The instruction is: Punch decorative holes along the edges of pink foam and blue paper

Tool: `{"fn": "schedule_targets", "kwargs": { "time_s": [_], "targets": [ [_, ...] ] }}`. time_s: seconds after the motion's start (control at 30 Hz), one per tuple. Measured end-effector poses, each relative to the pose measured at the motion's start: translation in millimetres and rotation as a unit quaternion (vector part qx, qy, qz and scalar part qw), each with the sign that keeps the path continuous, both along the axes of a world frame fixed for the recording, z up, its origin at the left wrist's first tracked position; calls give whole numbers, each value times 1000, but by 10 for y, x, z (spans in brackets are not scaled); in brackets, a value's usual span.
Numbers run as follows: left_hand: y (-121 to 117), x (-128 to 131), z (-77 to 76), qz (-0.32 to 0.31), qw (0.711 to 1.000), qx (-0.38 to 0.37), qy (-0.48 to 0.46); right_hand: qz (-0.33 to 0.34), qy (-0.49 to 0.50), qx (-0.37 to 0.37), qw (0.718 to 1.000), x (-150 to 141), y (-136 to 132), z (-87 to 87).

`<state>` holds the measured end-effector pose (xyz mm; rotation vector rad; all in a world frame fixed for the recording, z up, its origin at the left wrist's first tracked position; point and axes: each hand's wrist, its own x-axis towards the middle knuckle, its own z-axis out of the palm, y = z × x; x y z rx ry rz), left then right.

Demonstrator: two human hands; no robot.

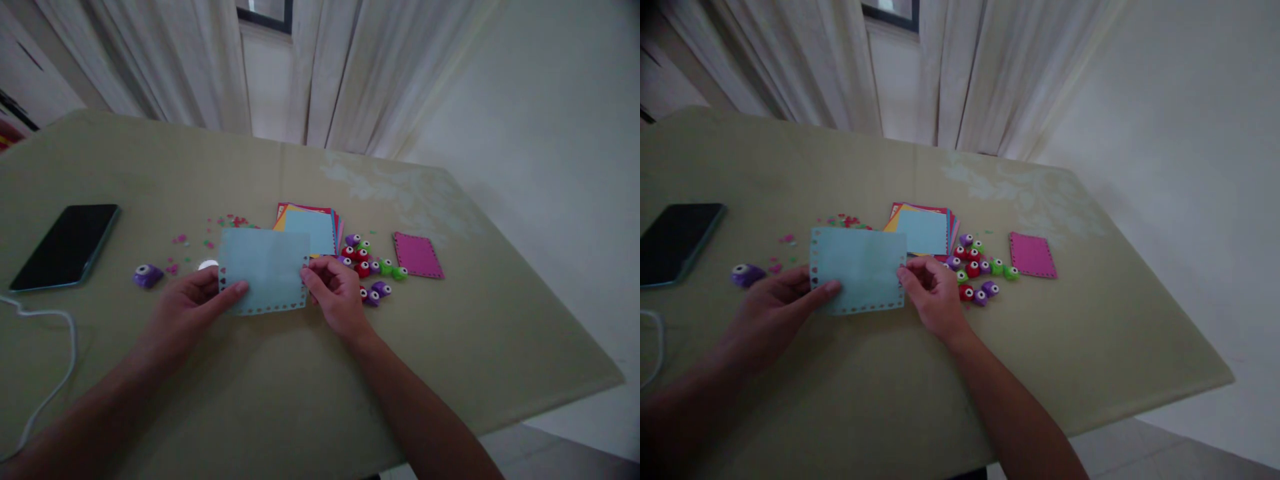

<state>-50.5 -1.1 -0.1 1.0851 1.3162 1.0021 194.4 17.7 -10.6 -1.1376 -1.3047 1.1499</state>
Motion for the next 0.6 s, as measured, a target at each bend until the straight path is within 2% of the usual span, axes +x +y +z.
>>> {"fn": "schedule_targets", "kwargs": {
  "time_s": [0.23, 0.6],
  "targets": [
    [-13, 44, 117, 82, 994, 30, 66, 3, -5, -3, 1000, -24, -19, -11],
    [-56, 10, 117, 75, 976, 97, 182, -21, -15, 19, 999, -12, -4, -5]
  ]
}}
